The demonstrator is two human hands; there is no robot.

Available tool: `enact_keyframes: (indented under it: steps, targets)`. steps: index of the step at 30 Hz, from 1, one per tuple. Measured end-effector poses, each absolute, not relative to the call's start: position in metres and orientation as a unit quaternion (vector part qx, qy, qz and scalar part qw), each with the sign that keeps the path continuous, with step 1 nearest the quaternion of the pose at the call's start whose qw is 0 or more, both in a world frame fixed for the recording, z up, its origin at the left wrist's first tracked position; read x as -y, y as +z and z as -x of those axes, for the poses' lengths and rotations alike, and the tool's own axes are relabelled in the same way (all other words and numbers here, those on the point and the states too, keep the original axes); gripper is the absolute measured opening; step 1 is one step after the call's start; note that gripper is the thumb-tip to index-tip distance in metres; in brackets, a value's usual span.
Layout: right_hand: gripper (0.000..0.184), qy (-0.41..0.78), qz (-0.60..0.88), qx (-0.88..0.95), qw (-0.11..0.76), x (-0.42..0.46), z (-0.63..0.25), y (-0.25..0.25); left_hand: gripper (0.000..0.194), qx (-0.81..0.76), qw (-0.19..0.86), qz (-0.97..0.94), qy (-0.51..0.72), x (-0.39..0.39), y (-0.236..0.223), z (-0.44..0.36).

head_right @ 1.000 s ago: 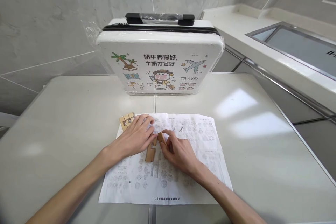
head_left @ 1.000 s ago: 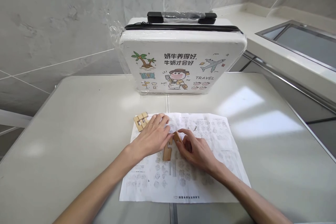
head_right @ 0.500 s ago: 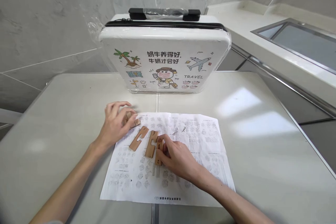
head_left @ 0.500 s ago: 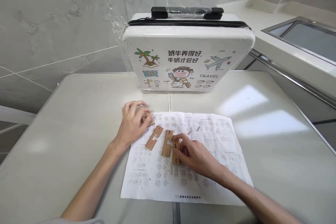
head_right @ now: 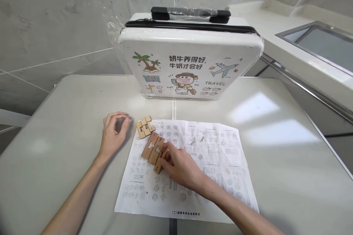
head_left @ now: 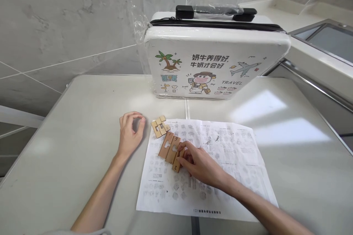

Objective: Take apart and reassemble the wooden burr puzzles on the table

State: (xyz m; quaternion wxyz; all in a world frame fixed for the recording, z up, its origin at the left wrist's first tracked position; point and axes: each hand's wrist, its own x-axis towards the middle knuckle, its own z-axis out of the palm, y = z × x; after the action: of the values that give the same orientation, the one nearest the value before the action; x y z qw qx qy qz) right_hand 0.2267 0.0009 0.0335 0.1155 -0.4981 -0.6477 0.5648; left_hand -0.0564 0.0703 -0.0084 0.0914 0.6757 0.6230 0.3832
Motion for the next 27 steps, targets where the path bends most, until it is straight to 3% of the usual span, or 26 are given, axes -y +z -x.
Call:
enact_keyframes:
  steps: [9,21,27]
  targets:
    - [0.011,0.592,0.536,0.587,0.132,0.007,-0.205,0.036,0.009,-0.604,0.127,-0.689,0.381,-0.071,-0.006,0.058]
    - [0.012,0.537,0.589,0.593,0.114,0.014,-0.191,0.042,0.012,-0.607,0.124,-0.696,0.364,-0.073,-0.007,0.057]
    - [0.01,0.541,0.576,0.589,0.168,0.026,-0.201,0.042,0.011,-0.612,0.11,-0.702,0.346,-0.075,-0.008,0.056]
